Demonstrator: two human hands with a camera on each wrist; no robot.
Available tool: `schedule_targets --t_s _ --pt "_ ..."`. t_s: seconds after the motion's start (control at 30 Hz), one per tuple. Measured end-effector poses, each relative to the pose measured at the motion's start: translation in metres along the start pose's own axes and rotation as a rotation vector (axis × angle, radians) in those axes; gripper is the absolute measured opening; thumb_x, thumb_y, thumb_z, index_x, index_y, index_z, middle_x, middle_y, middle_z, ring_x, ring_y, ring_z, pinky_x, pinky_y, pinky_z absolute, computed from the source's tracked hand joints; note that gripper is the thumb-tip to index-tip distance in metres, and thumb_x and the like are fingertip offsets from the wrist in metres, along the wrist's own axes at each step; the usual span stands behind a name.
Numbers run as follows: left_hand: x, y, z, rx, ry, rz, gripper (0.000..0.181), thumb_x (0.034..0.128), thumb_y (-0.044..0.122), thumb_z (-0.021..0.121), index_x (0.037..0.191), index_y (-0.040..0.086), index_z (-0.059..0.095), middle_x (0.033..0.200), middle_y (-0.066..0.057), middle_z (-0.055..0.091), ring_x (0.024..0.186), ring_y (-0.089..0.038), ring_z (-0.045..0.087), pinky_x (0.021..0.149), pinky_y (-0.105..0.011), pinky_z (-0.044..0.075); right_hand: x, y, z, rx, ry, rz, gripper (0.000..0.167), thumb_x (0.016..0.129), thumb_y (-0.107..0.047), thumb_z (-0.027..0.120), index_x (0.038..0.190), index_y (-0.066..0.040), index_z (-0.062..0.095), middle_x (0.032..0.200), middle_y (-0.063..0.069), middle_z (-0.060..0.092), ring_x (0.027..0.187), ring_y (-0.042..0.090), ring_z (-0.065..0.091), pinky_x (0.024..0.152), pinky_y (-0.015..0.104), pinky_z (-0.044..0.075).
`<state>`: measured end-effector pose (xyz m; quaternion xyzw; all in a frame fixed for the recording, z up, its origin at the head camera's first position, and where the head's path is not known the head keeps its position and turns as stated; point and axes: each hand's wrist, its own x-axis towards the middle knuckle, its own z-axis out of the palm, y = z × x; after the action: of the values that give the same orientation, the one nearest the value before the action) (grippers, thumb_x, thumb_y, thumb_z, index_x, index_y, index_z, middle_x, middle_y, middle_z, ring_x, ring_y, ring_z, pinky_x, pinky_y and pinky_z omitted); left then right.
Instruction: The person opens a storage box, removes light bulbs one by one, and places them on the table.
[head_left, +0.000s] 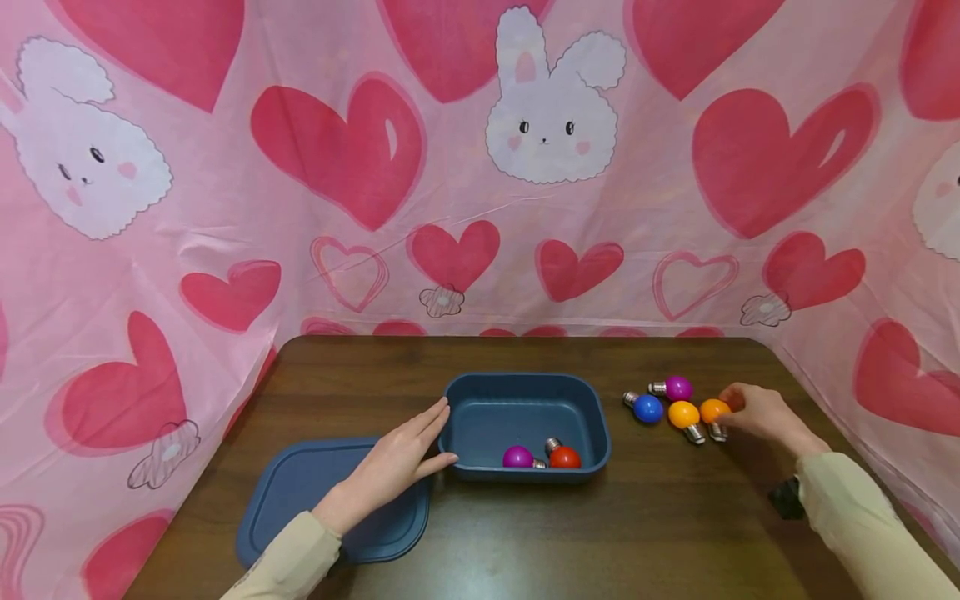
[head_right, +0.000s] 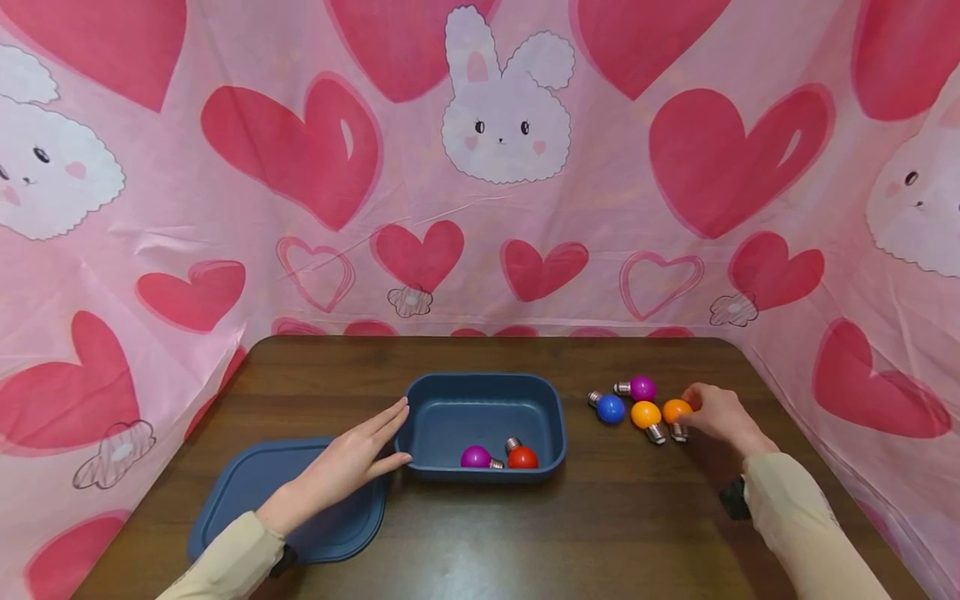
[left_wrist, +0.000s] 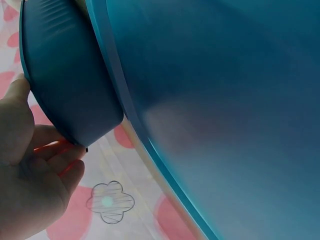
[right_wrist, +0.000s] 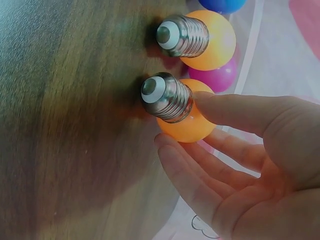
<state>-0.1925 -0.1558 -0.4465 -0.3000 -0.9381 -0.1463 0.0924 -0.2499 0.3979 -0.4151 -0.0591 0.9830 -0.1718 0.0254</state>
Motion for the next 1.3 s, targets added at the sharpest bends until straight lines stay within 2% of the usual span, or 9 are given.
schedule_targets --t_s 0.27,0.47,0.7,1.3 --pt "0.000 0.000 0.000 0.010 0.007 0.008 0.076 0.0926 0.049 0.063 0.149 0.003 0.042 0.159 -0.013 0.039 0.138 -0.029 0.052 0.104 -0.043 0.052 0.000 -0.004 0.001 0.058 -0.052 0.037 0.044 0.082 -0.020 0.076 0.105 0.013 0.059 0.095 0.027 0.066 0.080 0.030 0.059 0.075 0.050 0.056" --pt "0.000 0.001 -0.001 0.006 -0.001 0.007 0.076 0.0937 0.051 0.060 0.150 0.004 0.041 0.160 -0.012 0.038 0.138 -0.028 0.051 0.104 -0.043 0.051 0.000 -0.003 0.004 0.051 -0.020 0.000 0.041 0.082 -0.018 0.077 0.103 0.013 0.060 0.092 0.025 0.066 0.078 0.030 0.059 0.074 0.049 0.057" --pt "-0.001 0.001 -0.001 0.002 -0.001 0.005 0.076 0.0930 0.049 0.062 0.150 0.003 0.042 0.159 -0.013 0.038 0.138 -0.029 0.051 0.105 -0.044 0.051 -0.001 -0.003 0.001 0.051 -0.047 0.019 0.044 0.084 -0.022 0.075 0.106 0.013 0.059 0.094 0.026 0.066 0.080 0.031 0.059 0.077 0.053 0.057" --pt "0.000 0.001 -0.001 -0.007 -0.008 -0.001 0.076 0.0932 0.049 0.062 0.149 0.003 0.042 0.159 -0.013 0.038 0.137 -0.030 0.052 0.104 -0.045 0.051 -0.003 -0.001 -0.006 0.033 -0.040 0.025 0.047 0.084 -0.025 0.076 0.106 0.013 0.060 0.094 0.025 0.068 0.080 0.031 0.061 0.079 0.055 0.056"
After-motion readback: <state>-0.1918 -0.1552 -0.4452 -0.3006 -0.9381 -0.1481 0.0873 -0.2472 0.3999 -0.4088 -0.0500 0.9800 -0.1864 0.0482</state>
